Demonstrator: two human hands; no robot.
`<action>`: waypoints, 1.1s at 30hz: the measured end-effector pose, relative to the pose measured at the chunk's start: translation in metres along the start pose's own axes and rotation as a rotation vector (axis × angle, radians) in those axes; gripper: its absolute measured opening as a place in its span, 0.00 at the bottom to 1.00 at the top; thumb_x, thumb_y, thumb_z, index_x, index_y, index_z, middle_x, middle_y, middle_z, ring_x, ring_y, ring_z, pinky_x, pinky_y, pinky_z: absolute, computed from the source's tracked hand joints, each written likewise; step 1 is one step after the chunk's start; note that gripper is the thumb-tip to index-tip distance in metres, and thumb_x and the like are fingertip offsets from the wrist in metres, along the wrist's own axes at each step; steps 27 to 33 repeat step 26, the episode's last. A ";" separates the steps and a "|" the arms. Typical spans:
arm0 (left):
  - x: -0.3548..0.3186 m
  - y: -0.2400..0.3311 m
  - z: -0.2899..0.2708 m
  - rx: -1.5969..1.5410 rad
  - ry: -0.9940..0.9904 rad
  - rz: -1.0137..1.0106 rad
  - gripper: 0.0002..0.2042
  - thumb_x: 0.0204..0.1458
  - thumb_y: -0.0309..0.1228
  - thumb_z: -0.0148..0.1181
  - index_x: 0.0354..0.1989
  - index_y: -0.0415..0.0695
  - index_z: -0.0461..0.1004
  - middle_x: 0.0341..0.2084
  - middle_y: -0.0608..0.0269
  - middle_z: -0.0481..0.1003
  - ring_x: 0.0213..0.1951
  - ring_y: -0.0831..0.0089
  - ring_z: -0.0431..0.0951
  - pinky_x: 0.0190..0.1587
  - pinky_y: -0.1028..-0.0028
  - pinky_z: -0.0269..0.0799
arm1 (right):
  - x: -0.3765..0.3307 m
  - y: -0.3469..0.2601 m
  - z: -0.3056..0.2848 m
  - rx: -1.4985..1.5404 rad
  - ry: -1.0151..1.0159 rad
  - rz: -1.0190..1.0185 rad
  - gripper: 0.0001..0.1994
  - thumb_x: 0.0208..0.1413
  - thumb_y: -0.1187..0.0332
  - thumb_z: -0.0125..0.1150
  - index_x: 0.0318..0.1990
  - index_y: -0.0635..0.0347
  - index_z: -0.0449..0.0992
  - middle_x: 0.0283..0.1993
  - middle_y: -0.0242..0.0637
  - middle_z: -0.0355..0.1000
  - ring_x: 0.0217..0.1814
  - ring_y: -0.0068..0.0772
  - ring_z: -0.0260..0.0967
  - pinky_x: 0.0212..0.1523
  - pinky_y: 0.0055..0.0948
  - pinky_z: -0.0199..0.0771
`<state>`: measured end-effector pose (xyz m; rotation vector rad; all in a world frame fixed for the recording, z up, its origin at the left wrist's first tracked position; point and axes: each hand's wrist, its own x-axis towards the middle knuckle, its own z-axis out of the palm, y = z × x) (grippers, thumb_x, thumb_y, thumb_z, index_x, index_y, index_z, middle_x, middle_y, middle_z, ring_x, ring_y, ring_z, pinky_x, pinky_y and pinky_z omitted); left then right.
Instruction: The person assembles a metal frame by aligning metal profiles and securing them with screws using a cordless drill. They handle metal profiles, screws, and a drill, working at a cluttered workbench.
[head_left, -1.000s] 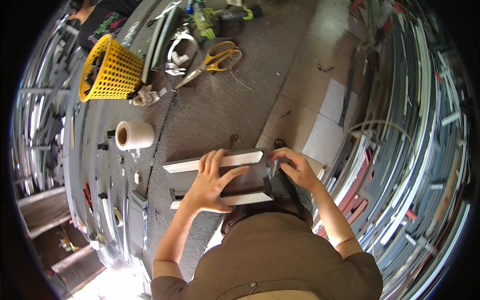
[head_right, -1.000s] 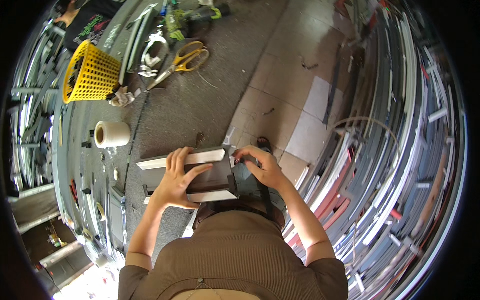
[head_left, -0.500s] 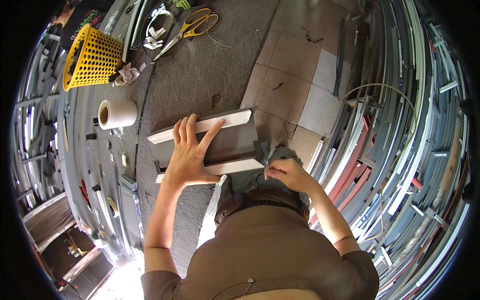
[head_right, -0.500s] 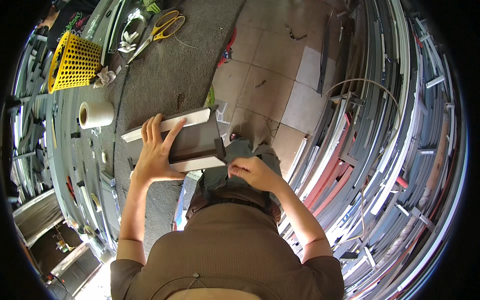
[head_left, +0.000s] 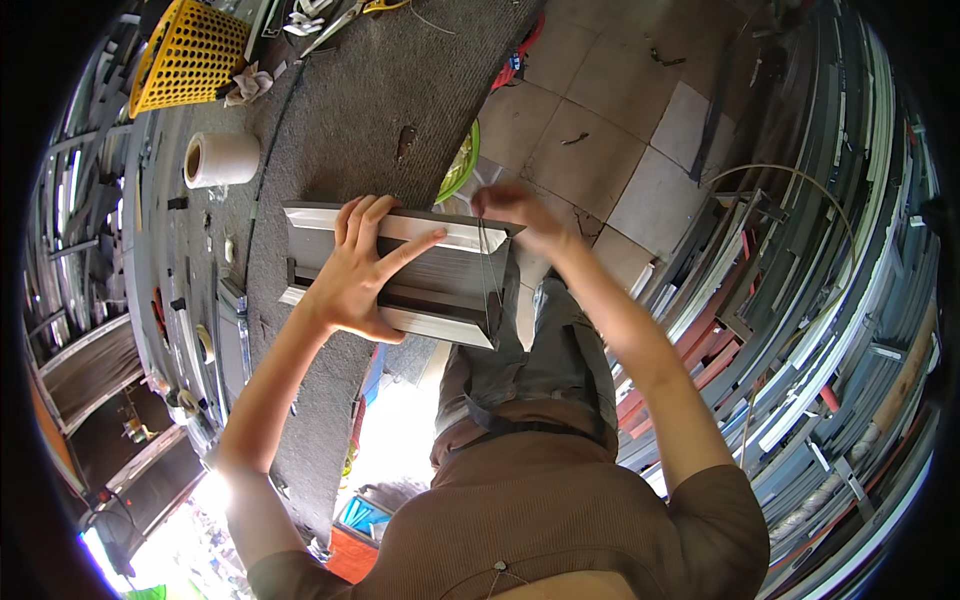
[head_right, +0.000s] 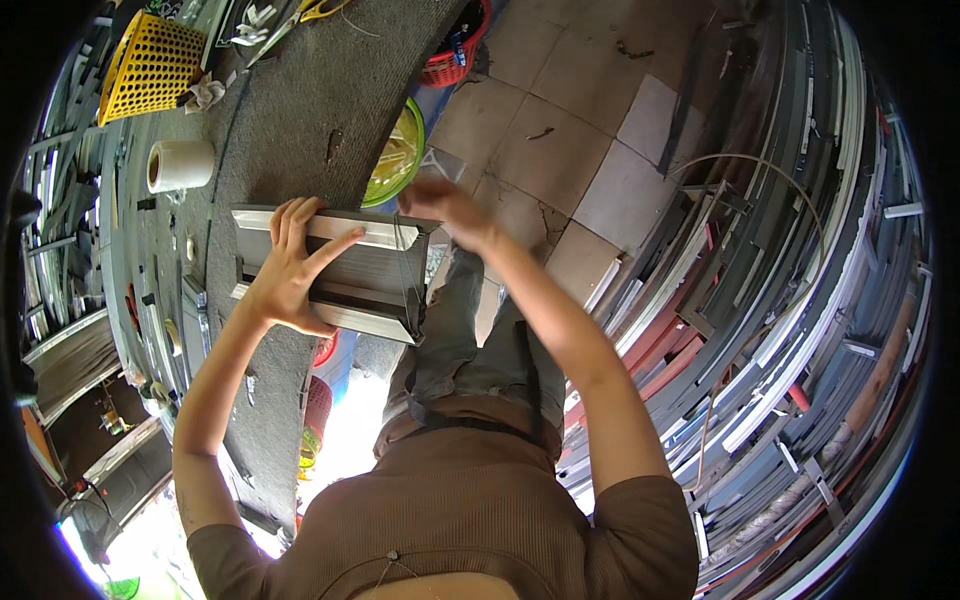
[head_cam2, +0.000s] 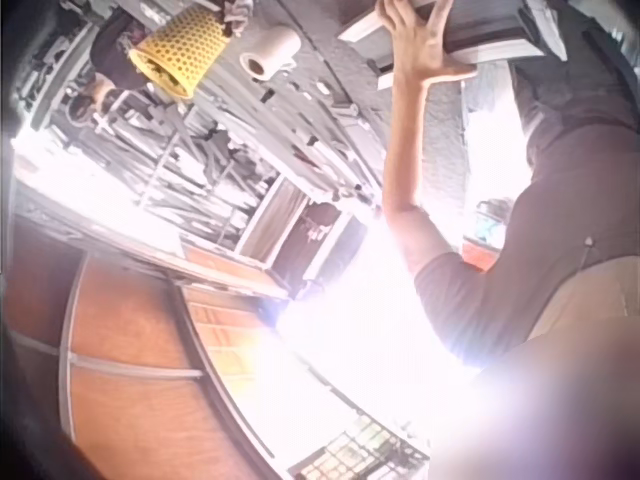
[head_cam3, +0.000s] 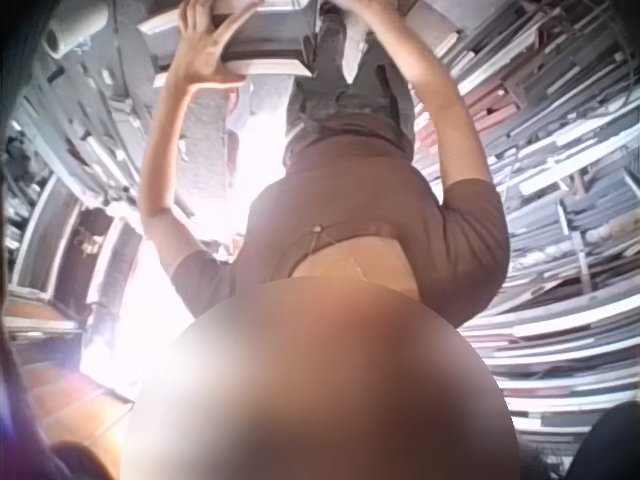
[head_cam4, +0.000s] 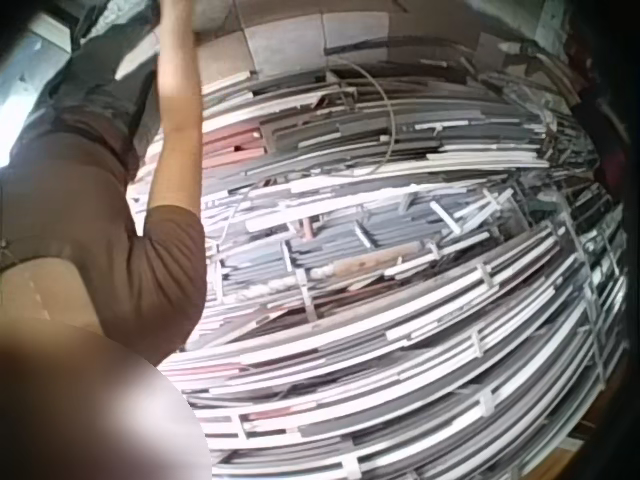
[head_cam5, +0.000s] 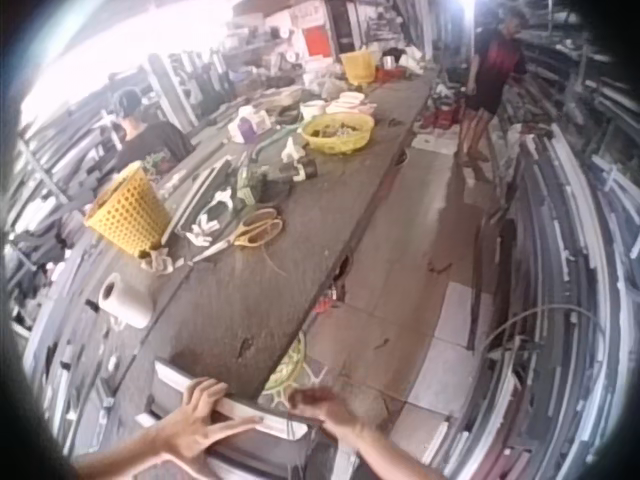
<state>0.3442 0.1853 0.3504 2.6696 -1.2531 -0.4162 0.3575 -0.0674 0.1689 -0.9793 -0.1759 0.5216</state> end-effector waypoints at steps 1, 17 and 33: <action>0.000 0.001 0.000 -0.002 0.015 -0.005 0.70 0.01 0.52 0.79 0.74 0.70 0.60 0.64 0.39 0.57 0.67 0.36 0.55 0.72 0.36 0.45 | -0.024 0.029 0.017 -0.133 0.095 0.096 0.09 0.64 0.73 0.57 0.47 0.66 0.80 0.47 0.36 0.79 0.50 0.28 0.73 0.52 0.32 0.72; 0.000 0.000 -0.002 0.031 0.058 0.022 0.70 0.03 0.49 0.79 0.75 0.68 0.59 0.64 0.37 0.58 0.68 0.35 0.55 0.71 0.38 0.45 | -0.004 -0.060 0.015 -0.404 0.266 -0.060 0.12 0.64 0.64 0.57 0.43 0.63 0.83 0.41 0.38 0.82 0.41 0.27 0.76 0.46 0.30 0.75; 0.001 -0.006 0.001 0.015 0.089 0.079 0.69 0.03 0.52 0.76 0.74 0.61 0.62 0.65 0.36 0.57 0.68 0.37 0.55 0.70 0.36 0.43 | -0.161 -0.055 0.119 -0.495 -0.359 0.086 0.04 0.62 0.74 0.61 0.35 0.60 0.80 0.31 0.34 0.82 0.40 0.27 0.81 0.46 0.31 0.74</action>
